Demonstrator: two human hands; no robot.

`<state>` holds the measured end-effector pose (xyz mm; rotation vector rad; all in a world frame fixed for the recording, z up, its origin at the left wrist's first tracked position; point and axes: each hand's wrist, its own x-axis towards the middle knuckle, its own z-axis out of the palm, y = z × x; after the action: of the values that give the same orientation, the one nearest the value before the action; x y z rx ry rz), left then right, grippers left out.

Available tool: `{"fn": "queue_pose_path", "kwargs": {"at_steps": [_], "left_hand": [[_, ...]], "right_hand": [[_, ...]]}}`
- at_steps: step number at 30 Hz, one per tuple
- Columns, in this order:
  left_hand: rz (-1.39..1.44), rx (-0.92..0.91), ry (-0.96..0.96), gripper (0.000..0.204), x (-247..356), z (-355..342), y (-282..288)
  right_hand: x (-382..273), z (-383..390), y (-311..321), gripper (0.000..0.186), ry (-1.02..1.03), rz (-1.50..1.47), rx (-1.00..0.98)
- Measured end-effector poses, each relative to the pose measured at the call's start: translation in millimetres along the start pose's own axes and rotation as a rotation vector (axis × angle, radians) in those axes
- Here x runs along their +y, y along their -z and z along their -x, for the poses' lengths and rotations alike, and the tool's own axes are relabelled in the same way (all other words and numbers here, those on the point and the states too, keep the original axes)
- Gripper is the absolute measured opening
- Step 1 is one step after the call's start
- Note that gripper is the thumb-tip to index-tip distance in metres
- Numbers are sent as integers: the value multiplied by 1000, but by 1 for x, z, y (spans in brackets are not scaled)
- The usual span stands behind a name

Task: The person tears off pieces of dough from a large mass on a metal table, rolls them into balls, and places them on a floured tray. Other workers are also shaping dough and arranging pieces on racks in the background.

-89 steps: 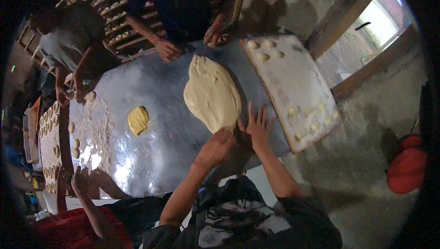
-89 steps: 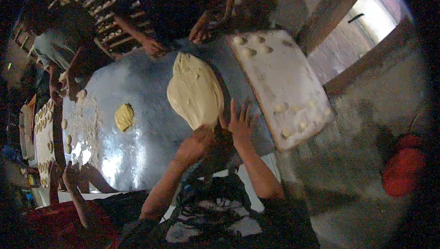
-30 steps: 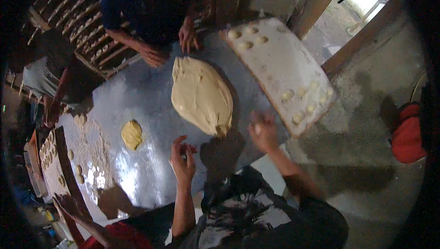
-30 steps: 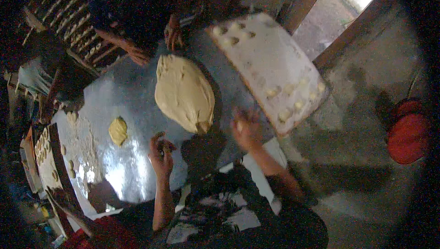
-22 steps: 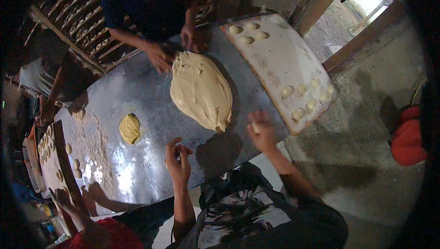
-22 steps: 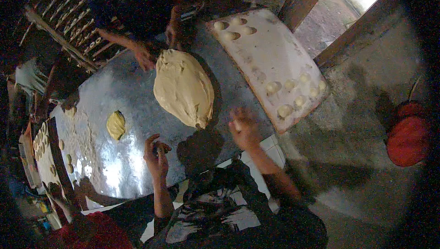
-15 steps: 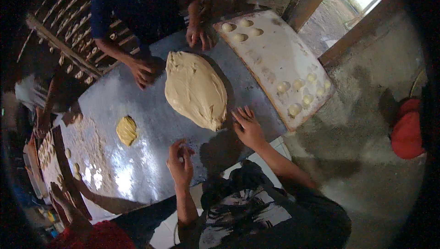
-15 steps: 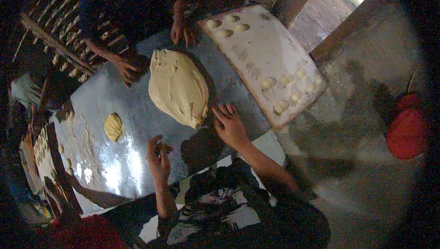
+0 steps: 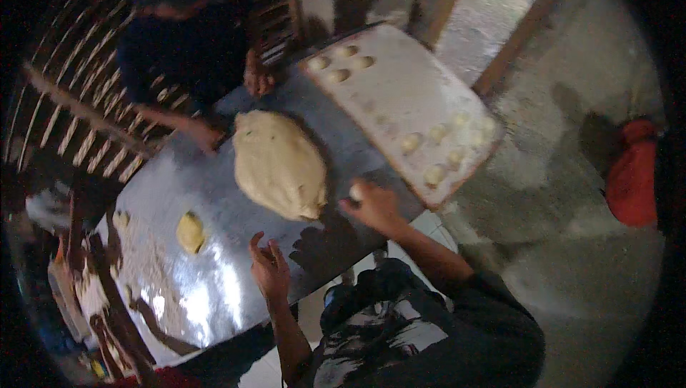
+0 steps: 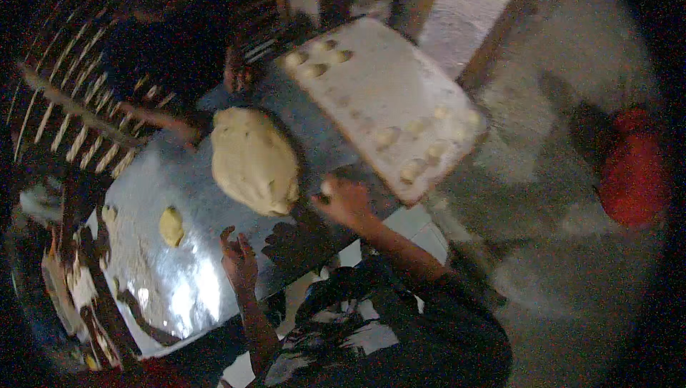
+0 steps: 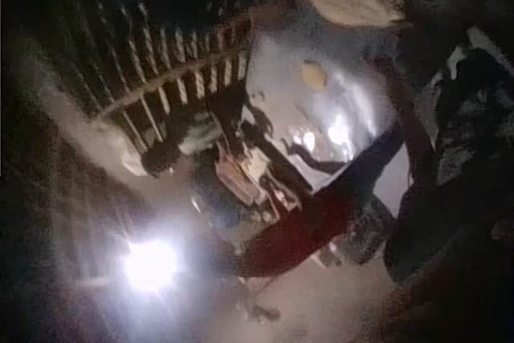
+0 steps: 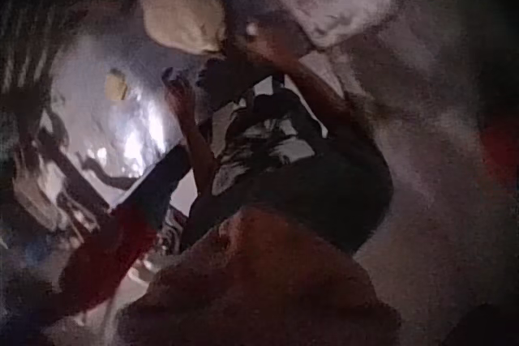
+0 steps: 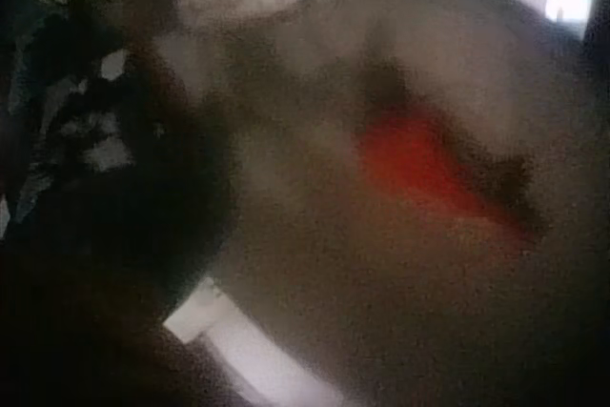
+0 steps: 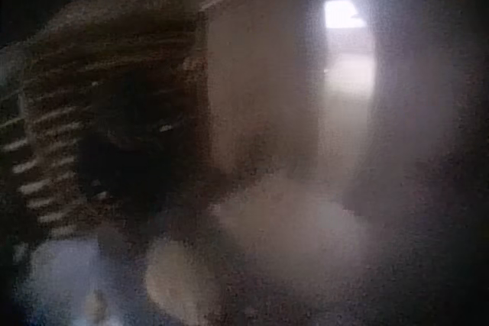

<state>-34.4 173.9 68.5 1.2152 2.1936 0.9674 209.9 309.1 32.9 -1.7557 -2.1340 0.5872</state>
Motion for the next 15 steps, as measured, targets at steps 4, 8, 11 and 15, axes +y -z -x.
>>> {"fn": "queue_pose_path", "kwargs": {"at_steps": [4, 8, 11, 15], "left_hand": [[-458, -85, -51, 55, 41, -18, -73], [-594, -82, -6, 50, 31, -35, -118], [-350, -8, -95, 45, 20, -38, -125], [-197, -15, -85, 32, 2, -48, -116]], "right_hand": [[51, -46, 12, 33, 85, -242, 260], [158, -128, 192, 19, 300, -452, 861], [219, -150, 259, 35, -5, -52, 1128], [280, -153, 155, 56, -396, 328, 735]]}}
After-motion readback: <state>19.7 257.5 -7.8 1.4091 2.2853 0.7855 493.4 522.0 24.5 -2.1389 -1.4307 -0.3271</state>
